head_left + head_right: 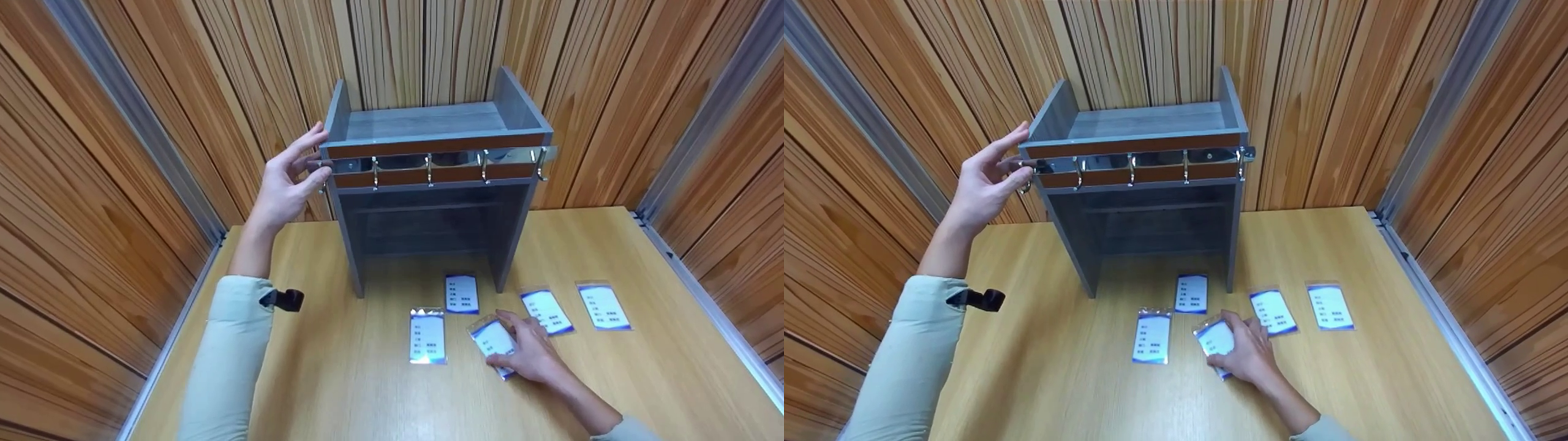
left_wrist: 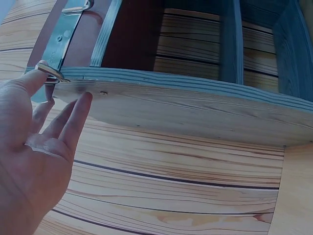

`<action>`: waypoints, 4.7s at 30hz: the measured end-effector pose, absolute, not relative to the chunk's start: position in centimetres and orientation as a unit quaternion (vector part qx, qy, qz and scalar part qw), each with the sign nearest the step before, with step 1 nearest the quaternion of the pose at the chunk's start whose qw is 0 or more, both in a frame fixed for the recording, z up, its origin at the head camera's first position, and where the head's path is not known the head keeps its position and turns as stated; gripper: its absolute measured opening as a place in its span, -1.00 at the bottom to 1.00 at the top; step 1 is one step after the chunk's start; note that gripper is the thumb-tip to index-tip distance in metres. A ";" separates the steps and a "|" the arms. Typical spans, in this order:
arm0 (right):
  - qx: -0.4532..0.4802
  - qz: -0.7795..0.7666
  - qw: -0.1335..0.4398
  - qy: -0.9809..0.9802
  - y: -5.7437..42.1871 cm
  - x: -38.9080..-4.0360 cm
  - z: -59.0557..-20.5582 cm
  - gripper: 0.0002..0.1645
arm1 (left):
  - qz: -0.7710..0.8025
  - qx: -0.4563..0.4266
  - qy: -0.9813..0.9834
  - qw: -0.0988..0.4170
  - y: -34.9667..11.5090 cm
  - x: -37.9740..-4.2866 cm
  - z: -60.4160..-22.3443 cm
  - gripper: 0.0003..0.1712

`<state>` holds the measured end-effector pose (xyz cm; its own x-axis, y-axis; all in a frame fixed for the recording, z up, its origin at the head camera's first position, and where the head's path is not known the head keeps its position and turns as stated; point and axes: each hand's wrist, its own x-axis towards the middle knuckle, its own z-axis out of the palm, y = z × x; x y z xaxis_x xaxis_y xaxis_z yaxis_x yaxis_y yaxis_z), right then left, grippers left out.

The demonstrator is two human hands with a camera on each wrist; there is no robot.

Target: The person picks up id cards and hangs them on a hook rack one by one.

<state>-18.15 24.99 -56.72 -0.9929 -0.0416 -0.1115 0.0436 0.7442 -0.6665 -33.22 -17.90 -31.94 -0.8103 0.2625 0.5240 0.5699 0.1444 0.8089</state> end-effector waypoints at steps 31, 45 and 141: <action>-0.042 -0.397 0.088 0.913 24.6 -19.0 -56.1 0.18 | -0.590 -0.276 -0.750 0.116 -17.6 -33.2 -31.4 -0.45; -0.077 -0.422 0.073 0.900 25.1 -19.1 -55.4 0.18 | -0.585 -0.269 -0.757 0.115 -17.3 -33.4 -31.4 -0.47; -0.091 -0.504 -0.416 0.752 24.8 -22.5 -44.1 0.23 | -0.567 -0.307 -0.748 0.157 -17.3 -33.8 -31.9 -0.54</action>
